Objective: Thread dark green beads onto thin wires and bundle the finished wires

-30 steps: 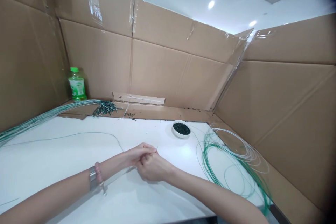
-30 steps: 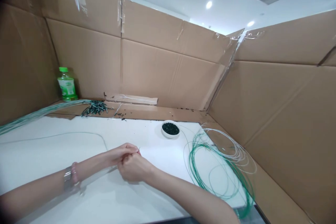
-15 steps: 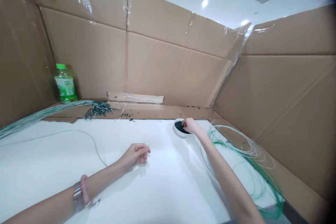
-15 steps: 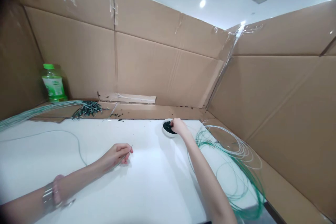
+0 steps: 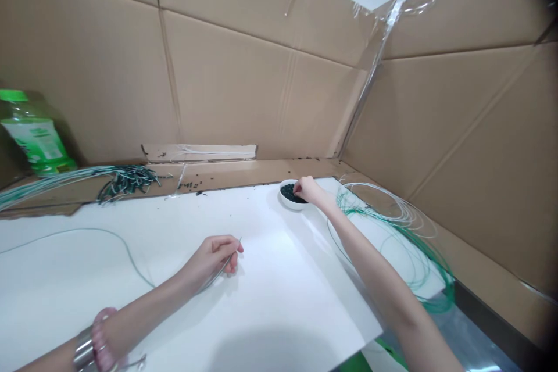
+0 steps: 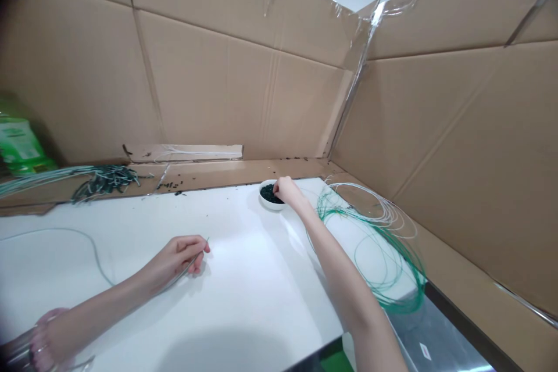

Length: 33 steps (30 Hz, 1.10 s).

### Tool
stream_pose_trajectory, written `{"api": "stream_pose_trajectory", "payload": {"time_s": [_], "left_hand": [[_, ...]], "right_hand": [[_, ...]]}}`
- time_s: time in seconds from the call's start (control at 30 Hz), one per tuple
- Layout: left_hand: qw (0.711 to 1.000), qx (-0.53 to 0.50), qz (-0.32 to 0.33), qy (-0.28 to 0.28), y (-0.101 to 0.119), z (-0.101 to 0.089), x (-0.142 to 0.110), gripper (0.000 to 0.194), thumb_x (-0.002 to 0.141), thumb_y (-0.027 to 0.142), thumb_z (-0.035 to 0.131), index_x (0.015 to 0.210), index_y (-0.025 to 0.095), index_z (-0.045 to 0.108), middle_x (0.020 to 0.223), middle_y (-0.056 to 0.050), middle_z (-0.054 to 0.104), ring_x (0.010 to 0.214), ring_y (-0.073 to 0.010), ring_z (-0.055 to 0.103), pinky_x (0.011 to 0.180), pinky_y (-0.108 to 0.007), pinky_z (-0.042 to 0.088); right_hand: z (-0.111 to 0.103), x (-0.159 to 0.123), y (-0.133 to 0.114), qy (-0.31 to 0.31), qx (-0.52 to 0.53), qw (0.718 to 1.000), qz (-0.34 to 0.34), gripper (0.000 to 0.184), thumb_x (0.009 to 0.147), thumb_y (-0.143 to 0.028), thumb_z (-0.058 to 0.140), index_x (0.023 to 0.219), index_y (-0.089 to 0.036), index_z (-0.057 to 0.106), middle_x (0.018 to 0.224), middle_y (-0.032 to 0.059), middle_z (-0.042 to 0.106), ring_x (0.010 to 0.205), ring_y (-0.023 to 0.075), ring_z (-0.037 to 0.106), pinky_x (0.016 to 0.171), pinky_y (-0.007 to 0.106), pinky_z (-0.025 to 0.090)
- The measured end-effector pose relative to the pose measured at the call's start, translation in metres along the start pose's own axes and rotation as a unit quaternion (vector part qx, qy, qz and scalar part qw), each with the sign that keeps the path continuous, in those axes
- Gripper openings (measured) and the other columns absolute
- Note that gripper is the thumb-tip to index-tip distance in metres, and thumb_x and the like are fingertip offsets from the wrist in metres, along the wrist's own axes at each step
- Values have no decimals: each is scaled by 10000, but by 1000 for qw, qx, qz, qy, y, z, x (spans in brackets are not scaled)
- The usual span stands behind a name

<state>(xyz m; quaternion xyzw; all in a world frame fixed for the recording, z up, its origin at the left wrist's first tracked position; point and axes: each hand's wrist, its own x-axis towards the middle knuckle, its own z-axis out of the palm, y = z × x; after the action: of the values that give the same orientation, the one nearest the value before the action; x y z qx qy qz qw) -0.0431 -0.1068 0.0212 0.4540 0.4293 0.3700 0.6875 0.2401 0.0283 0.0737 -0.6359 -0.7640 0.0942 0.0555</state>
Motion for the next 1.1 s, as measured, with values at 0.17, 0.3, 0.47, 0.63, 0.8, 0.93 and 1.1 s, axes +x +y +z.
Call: {"api": "stream_pose_trajectory", "payload": {"time_s": [0.17,0.3,0.47,0.63,0.8,0.93,1.1], "left_hand": [[1000,-28,0,11,-1,-3,2,461,527,515,827,670,122,632,466,43,536,432,-58,476,515,-204,419],[999,-47,4,22,0,-5,2,466,532,513,827,696,123,632,496,55,549,439,-40,474,579,-213,470],[999,-49,2,18,3,-4,-1,457,523,497,831,689,120,632,488,58,549,431,-39,473,569,-209,471],[999,-46,-3,13,4,-3,-1,387,578,444,806,688,114,636,483,53,552,428,-39,473,569,-210,473],[999,-44,-3,10,4,-3,-1,304,639,382,761,679,111,631,475,45,549,423,-45,473,537,-201,448],[999,-43,-3,8,4,-3,-1,260,669,349,733,685,110,632,481,41,552,433,-49,486,541,-199,449],[999,-41,-3,8,3,-3,-2,244,679,338,723,688,112,632,479,44,546,429,-48,483,536,-197,448]], "right_hand": [[-11,-22,-8,66,73,994,-45,272,944,-347,566,1121,-145,608,1126,74,626,978,181,628,856,374,548],[12,-43,-33,64,149,980,-114,246,943,-343,569,1069,-138,622,1060,59,644,917,161,638,813,346,558],[62,-49,-53,20,229,963,-138,225,940,-337,578,1010,-130,628,963,41,652,814,128,637,731,297,563],[84,-42,-46,3,286,950,-124,241,930,-341,592,1023,-121,624,979,44,648,839,141,639,743,311,561],[87,-38,-42,-8,317,942,-106,239,924,-339,600,1020,-121,625,985,44,646,851,145,638,749,315,561],[89,-38,-41,-19,334,938,-88,242,924,-337,601,1032,-121,621,992,45,644,852,146,637,749,316,561],[90,-36,-39,-29,351,933,-74,252,927,-342,596,1048,-122,616,993,47,642,840,142,637,736,310,562]]}}
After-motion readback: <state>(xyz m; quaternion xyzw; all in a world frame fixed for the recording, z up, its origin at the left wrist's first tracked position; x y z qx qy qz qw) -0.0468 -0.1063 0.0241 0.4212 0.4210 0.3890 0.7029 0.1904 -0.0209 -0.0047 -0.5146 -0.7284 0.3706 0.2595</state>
